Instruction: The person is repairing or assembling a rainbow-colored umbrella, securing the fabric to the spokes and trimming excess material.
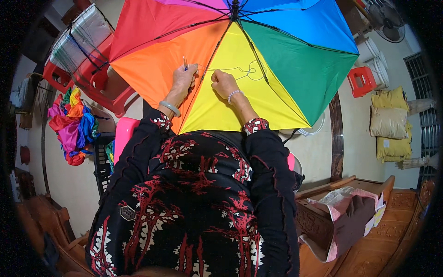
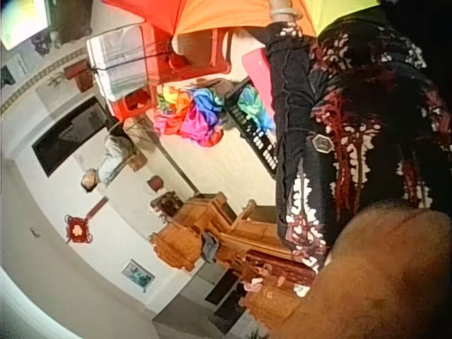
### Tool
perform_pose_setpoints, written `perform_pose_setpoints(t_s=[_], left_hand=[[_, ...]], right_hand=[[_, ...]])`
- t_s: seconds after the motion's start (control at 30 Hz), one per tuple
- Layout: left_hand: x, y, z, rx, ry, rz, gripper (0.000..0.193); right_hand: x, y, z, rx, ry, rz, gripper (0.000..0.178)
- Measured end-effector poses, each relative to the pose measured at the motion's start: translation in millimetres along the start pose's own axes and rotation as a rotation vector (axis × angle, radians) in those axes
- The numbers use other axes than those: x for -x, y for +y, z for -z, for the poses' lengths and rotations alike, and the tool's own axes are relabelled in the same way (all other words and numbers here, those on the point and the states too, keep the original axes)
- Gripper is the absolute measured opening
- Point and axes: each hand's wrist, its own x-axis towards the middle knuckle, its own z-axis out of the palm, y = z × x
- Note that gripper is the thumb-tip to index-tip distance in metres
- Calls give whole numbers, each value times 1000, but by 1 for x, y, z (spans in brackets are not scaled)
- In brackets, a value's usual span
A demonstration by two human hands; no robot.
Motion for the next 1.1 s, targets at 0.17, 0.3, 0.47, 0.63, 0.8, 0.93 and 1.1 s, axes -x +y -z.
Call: perform_pose_setpoints(t_s=[0.17, 0.3, 0.47, 0.63, 0.8, 0.93, 1.1], left_hand=[[-1, 1, -1, -11, -7, -4, 21], [-3, -1, 1, -22, -12, 6, 20], [-4, -4, 0, -19, -3, -24, 20], [-6, -7, -2, -30, 14, -51, 18], [-10, -13, -1, -83, 54, -149, 20], [-13, -15, 0, -204, 2, -187, 22], [-24, -26, 6, -385, 0, -211, 26]], right_hand=[[-2, -14, -8, -181, 16, -24, 19], [-7, -22, -18, -138, 92, -6, 23], [-14, -21, -30, -137, 85, 71, 24], [-14, -24, -31, -439, -12, -166, 11], [-16, -35, -20, -959, -77, -382, 3], [-16, -41, 4, -1073, -9, -501, 3], [-29, -72, 101, -906, 242, -183, 10]])
